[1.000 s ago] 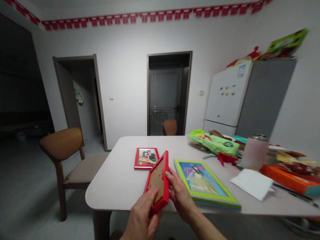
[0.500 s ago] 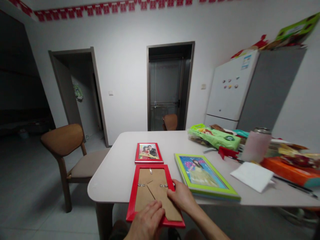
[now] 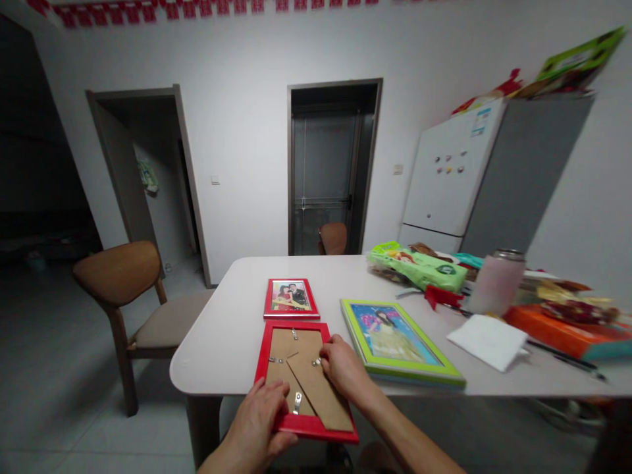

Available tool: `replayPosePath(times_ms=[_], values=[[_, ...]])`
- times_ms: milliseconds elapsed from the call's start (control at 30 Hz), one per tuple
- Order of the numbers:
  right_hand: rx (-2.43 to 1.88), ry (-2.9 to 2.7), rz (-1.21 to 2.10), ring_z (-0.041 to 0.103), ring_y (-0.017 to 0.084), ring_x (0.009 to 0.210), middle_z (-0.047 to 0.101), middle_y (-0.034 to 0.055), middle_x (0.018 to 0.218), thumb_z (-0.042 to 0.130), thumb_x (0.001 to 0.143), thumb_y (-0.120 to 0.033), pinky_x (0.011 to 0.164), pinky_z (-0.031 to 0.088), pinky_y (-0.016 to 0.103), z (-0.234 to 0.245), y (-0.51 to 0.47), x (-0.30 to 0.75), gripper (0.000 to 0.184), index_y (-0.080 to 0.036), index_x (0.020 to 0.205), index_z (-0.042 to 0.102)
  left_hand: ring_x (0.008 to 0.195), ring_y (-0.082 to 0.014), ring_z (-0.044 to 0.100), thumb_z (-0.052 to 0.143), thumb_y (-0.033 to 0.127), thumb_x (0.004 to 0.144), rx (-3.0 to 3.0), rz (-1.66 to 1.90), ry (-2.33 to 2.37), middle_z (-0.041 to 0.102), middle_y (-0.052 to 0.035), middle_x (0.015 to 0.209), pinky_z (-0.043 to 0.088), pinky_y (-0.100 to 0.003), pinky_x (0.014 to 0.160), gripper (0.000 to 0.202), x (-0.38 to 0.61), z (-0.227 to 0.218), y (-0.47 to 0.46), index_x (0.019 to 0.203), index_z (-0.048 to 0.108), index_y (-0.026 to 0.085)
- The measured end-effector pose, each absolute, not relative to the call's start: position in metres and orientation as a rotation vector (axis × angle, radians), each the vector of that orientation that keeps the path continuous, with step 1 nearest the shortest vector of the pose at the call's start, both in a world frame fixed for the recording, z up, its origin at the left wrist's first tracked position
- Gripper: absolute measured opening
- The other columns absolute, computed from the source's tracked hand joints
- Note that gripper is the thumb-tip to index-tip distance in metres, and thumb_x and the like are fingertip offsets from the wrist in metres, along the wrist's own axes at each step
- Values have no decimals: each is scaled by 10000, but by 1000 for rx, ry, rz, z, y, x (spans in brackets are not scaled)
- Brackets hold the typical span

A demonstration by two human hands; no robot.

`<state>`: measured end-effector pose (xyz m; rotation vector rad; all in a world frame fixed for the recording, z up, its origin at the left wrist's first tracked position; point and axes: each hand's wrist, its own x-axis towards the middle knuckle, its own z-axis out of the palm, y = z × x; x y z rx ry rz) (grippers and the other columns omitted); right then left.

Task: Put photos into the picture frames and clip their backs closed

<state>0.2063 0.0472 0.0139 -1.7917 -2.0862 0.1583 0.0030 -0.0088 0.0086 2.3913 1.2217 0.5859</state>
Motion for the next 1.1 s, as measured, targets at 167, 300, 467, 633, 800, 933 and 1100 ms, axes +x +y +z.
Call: replayPosePath(times_ms=[167,300,467,633,800,933,1100], values=[[-1780,-2059,101,527,175,825,556,90,904,435,711,-240,764,386,282,14,41,203,267,-177,874,638,1058,-273,467,714,232,527,2388,643,1209,564,-132,1083,240,-464,985,624,2,7,-9,1098,486,129],[-1504,-2193,268,443,222,1026,499,94,1121,513,666,-260,885,329,340,28,14,193,300,-217,941,626,1047,-278,475,725,223,518,2399,647,1214,558,-141,1086,248,-467,983,621,1,4,-6,1085,493,121],[-1293,-2348,557,474,188,969,527,56,1033,510,621,-134,848,356,320,40,-2,171,240,-233,774,667,1091,-300,431,724,197,521,2387,636,1247,518,-173,1133,251,-453,989,633,1,-2,-4,1094,482,84],[-1312,-2283,465,477,185,900,550,43,931,530,645,-174,811,359,332,26,5,164,151,-235,677,665,1128,-317,383,714,190,532,2356,560,1288,461,-199,1190,244,-459,991,653,2,-2,-4,1120,458,64],[-1316,-2158,447,486,171,885,561,57,928,458,728,-247,793,361,287,21,24,160,205,-206,825,634,1110,-304,409,724,200,513,2334,555,1275,480,-178,1178,258,-454,985,675,4,0,-2,1122,454,94],[-1464,-2119,340,507,158,808,583,60,856,453,733,-280,720,361,247,19,51,139,225,-182,792,646,1107,-311,411,723,191,505,2390,592,1292,484,-177,1174,277,-474,968,672,6,-1,-3,1115,459,97],[-1640,-2078,165,517,142,769,611,50,794,454,733,-268,685,339,214,12,70,120,215,-193,757,654,1079,-318,439,727,190,483,2457,693,1222,501,-171,1156,313,-490,940,700,5,-13,2,1121,450,110]])
